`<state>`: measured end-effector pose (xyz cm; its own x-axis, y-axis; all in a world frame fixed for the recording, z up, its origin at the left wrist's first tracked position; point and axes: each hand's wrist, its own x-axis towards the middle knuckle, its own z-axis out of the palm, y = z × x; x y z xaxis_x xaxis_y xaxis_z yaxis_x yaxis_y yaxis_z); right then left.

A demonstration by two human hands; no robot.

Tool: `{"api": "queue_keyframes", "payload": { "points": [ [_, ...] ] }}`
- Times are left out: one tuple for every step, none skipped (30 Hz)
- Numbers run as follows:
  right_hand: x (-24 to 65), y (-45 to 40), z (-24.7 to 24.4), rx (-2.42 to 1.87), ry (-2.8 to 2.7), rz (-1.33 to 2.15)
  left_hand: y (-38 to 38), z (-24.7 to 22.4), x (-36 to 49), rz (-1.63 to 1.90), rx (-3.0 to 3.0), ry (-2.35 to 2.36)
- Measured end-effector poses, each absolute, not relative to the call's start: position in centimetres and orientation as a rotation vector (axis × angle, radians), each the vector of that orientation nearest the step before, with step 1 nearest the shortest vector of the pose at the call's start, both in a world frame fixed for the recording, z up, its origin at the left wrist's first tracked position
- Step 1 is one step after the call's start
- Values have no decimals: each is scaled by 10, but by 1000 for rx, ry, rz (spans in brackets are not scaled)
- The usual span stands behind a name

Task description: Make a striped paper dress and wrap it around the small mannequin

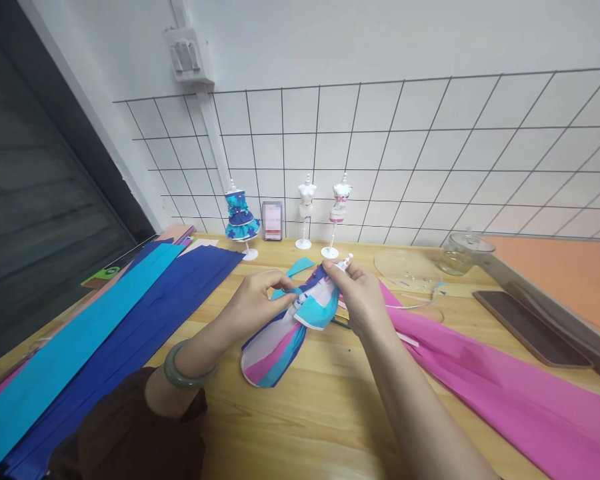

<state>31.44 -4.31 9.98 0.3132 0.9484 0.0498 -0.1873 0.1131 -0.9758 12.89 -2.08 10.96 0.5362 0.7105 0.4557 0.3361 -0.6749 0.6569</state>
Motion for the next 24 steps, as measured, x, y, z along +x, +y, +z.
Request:
{"api": "queue_keyframes", "payload": {
  "points": [
    [314,-43,100,-1126,-871,996,-22,109,130,1015,2325,845],
    [314,-43,99,-1121,-868,979,-23,108,132,1033,2383,841],
    [313,-43,99,-1118,-864,961,-24,106,133,1050,2453,836],
    [313,-42,99,-1116,-859,943,-25,105,135,1062,2537,831],
    [313,-42,98,-1117,-854,929,-26,103,136,1064,2633,827],
    [313,-42,97,-1119,-850,918,-26,101,137,1056,2736,825],
    [313,-41,97,-1122,-845,911,-27,98,138,1039,2839,827],
    [313,-41,96,-1126,-841,906,-28,95,139,1015,2933,835],
    [314,-40,95,-1129,-836,902,-28,93,140,993,3012,847],
    [314,-40,95,-1132,-831,897,-28,90,141,980,3074,858],
    [314,-39,94,-1133,-824,892,-29,88,142,975,3122,866],
    [314,-39,93,-1133,-817,887,-29,86,143,979,3155,877],
    [313,-38,93,-1131,-810,883,-30,84,144,986,3173,891],
    [313,-38,92,-1127,-803,879,-31,83,145,997,3174,908],
    [313,-38,92,-1122,-796,878,-31,83,146,1012,3154,925],
    [313,-38,92,-1116,-791,879,-32,83,146,1031,3115,944],
    [312,-38,92,-1111,-785,880,-32,83,147,1052,3065,961],
    [312,-38,92,-1107,-780,882,-33,84,147,1069,3020,973],
    [312,-38,92,-1104,-776,883,-33,84,148,1081,2988,980],
    [311,-38,92,-1103,-773,884,-33,85,148,1087,2972,984],
    [311,-38,92,-1104,-772,884,-34,86,148,1088,2968,982],
    [310,-39,93,-1105,-773,883,-34,86,148,1092,2971,973],
    [309,-39,93,-1107,-778,882,-34,87,148,1104,2974,961],
    [307,-40,94,-1109,-786,881,-35,87,149,1128,2969,953]
  ]
}}
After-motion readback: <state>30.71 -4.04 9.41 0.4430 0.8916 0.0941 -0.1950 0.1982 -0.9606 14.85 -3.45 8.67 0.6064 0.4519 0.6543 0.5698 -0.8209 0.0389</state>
